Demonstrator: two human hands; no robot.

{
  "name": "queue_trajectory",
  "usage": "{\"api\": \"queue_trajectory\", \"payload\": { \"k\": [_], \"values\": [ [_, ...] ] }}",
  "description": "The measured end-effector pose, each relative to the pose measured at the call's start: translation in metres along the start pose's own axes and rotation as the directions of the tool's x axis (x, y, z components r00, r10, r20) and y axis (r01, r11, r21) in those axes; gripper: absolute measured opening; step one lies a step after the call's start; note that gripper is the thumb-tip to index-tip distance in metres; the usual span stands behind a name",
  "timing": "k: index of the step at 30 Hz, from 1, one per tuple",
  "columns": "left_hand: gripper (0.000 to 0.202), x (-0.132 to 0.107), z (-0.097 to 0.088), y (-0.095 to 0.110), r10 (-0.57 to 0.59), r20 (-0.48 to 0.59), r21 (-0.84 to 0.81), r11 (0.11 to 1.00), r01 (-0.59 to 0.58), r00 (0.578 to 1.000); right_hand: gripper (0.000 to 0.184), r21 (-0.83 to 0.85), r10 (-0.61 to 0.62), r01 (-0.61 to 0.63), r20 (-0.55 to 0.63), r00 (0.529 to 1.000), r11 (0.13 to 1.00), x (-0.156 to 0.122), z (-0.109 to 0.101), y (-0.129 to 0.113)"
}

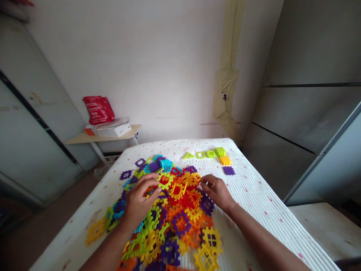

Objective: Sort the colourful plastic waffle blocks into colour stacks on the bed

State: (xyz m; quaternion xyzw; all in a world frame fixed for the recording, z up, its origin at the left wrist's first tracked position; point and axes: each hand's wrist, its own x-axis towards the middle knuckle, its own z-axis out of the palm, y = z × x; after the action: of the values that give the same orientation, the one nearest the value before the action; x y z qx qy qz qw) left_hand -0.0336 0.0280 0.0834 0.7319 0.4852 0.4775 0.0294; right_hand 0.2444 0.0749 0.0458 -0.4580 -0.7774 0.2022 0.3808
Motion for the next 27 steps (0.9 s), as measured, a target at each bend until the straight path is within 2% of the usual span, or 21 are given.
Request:
{"api": "queue_trajectory", "payload": {
  "k": [3, 7, 10, 14, 18, 21, 24, 27],
  "values": [
    [0.008, -0.007, 0.002, 0.005, 0.097, -0.010, 0.088, 0.992, -0.096, 0.995, 0.026, 0.150, 0.012, -0.014, 0.019, 1.000, 0.989, 0.012, 0.016, -0.034],
    [0.010, -0.012, 0.001, 0.004, 0.203, -0.042, 0.165, 0.967, -0.194, 0.978, 0.038, 0.220, -0.124, 0.113, 0.037, 0.992, 0.969, 0.023, 0.031, -0.069],
    [0.013, -0.016, 0.001, 0.001, 0.260, -0.058, 0.197, 0.950, -0.244, 0.964, 0.043, 0.232, -0.209, 0.191, 0.058, 0.976, 0.954, 0.027, 0.037, -0.082],
    [0.017, -0.020, 0.006, -0.001, 0.290, -0.048, 0.209, 0.939, -0.274, 0.956, 0.040, 0.235, -0.278, 0.249, 0.103, 0.955, 0.940, 0.029, 0.040, -0.085],
    [0.026, -0.017, 0.002, -0.004, 0.310, -0.048, 0.251, 0.924, -0.289, 0.950, 0.035, 0.115, -0.298, 0.289, 0.073, 0.952, 0.950, 0.036, 0.033, -0.060],
    [0.023, -0.012, -0.019, -0.020, 0.304, -0.098, 0.303, 0.916, -0.263, 0.948, 0.035, -0.060, -0.181, 0.181, 0.012, 0.983, 0.982, 0.048, 0.019, -0.017],
    [0.012, -0.014, -0.054, -0.053, 0.192, -0.222, 0.358, 0.928, -0.103, 0.956, 0.037, -0.242, -0.082, 0.069, -0.042, 0.996, 0.968, 0.058, 0.003, 0.030],
    [0.016, -0.031, -0.086, -0.098, -0.005, -0.381, 0.372, 0.914, 0.158, 0.924, 0.039, -0.372, 0.030, -0.033, -0.012, 0.999, 0.928, 0.061, -0.006, 0.064]
  ]
}}
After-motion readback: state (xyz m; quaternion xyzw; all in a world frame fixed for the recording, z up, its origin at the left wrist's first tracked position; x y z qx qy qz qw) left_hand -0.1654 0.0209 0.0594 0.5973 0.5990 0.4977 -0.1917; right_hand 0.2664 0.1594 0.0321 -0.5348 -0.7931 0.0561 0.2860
